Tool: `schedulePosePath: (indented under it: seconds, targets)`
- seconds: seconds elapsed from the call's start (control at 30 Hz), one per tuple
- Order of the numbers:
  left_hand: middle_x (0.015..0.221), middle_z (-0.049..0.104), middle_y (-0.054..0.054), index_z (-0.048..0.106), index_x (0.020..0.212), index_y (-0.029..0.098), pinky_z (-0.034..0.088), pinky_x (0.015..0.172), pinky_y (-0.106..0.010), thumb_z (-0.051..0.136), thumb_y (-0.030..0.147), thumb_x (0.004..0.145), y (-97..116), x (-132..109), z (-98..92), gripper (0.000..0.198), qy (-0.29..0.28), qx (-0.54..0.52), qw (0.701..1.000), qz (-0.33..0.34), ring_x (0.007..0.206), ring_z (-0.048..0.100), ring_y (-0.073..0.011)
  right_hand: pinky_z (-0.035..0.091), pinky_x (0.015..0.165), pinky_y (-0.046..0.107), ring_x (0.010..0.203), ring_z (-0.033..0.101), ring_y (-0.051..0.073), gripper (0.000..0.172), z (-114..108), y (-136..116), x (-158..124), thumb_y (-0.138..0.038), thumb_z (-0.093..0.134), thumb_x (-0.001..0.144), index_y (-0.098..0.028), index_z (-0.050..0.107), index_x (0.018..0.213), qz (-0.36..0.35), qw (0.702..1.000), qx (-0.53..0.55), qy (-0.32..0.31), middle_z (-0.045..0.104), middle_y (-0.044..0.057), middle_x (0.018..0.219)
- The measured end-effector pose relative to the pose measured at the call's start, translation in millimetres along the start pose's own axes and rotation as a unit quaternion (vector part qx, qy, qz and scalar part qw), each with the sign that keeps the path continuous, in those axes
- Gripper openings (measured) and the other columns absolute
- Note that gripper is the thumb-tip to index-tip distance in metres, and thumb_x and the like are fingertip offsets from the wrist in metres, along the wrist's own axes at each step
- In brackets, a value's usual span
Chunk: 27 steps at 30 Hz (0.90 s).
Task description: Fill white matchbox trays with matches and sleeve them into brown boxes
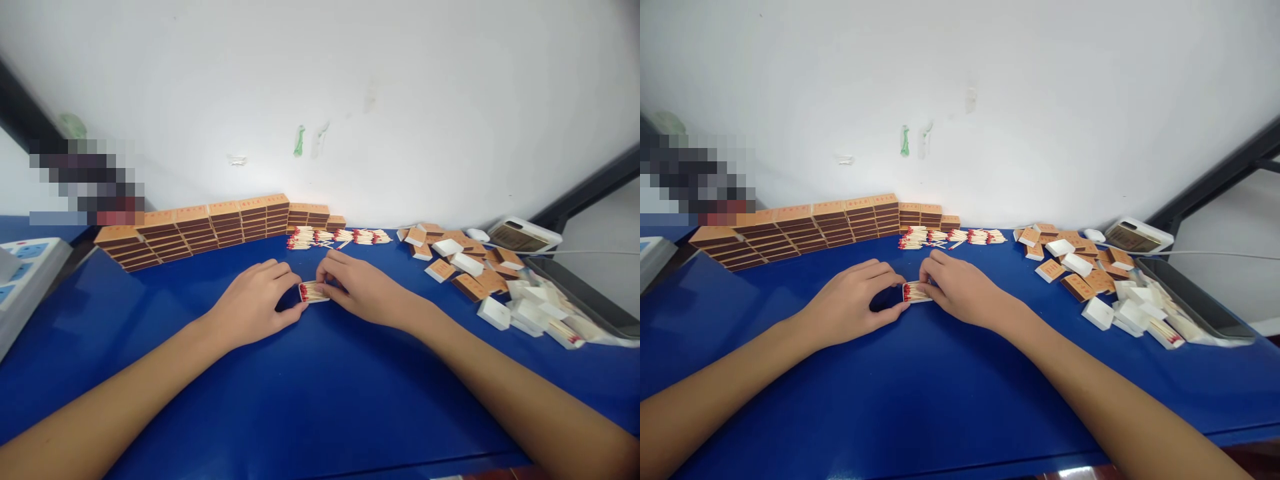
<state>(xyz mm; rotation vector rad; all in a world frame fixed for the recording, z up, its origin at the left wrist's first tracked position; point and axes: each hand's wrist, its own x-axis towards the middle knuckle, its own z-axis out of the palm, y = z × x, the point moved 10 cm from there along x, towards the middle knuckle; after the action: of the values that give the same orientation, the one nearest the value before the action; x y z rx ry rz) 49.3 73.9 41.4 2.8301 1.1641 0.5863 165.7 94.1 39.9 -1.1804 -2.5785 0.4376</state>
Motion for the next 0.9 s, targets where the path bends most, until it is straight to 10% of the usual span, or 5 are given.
schedulePosePath:
  seconds: [0.9]
  targets:
    - [0.102,0.073,-0.008,0.071,0.111,0.018,0.055,0.084,-0.043,0.062,0.04,0.101,0.1,-0.8,0.4,0.026,-0.003,-0.004,1.0,0.001,0.095,0.066,-0.0258,0.041,0.069,0.029,0.078,0.055,0.014,0.007,3.1,-8.4,0.2,-0.023,0.061,0.104,-0.02,0.059,0.097,-0.029,0.999,0.016,0.028,0.058,0.003,0.1]
